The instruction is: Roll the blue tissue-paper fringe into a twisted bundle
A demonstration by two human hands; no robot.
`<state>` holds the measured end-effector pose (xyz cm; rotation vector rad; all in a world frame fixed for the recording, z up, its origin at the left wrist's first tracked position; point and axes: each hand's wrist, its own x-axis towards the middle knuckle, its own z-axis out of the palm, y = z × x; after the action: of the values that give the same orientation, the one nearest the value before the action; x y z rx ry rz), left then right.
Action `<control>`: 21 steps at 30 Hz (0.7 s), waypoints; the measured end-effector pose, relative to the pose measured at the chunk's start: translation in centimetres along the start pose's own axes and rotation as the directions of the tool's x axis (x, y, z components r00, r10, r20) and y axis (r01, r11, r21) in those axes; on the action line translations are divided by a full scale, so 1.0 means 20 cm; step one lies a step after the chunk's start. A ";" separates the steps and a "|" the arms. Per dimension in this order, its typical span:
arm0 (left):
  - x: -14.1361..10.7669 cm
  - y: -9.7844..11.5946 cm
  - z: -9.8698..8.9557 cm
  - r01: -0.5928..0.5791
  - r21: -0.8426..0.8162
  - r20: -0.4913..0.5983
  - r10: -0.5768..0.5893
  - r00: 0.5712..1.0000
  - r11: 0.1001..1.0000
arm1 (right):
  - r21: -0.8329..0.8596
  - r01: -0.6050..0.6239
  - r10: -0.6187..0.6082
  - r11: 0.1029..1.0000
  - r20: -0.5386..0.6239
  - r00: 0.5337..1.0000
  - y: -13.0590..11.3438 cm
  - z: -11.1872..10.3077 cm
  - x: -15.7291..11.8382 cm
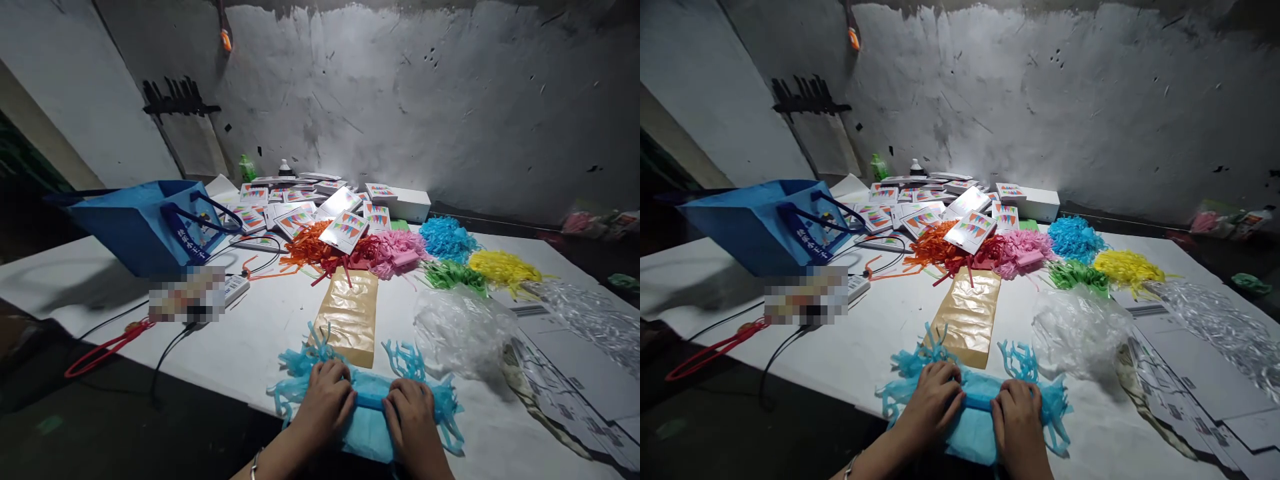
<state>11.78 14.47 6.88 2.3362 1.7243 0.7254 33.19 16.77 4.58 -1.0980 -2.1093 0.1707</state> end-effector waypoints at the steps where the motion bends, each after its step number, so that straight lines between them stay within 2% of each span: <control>1: 0.02 0.01 0.01 0.034 0.016 0.003 -0.034 0.999 0.999 | -0.014 -0.023 0.023 1.000 -0.009 1.000 0.00 0.01 0.01; 5: 0.06 0.02 0.04 0.101 0.063 -0.010 -0.100 0.995 0.993 | -0.058 -0.072 0.068 0.996 -0.063 0.996 -0.01 0.03 0.01; 10: 0.03 0.02 0.05 0.079 0.073 -0.054 -0.075 0.996 0.994 | 0.009 0.085 -0.084 0.996 -0.042 0.996 -0.02 0.04 0.01; 14: 0.01 -0.02 0.07 -0.082 0.061 -0.089 0.087 0.992 0.995 | 0.039 0.107 -0.105 0.993 -0.045 0.993 -0.02 0.03 0.02; 17: 0.02 -0.05 0.08 -0.227 0.088 -0.124 0.237 0.964 0.970 | 0.041 0.093 -0.091 0.995 -0.035 0.995 -0.04 0.01 0.04; 21: 0.06 -0.06 0.08 -0.307 0.116 -0.104 0.319 0.942 0.944 | 0.025 0.084 -0.084 0.996 -0.001 0.996 -0.07 0.02 0.05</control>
<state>11.71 16.17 5.37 2.7264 1.4745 0.8666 31.70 16.76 5.34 -0.9926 -2.1439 0.1564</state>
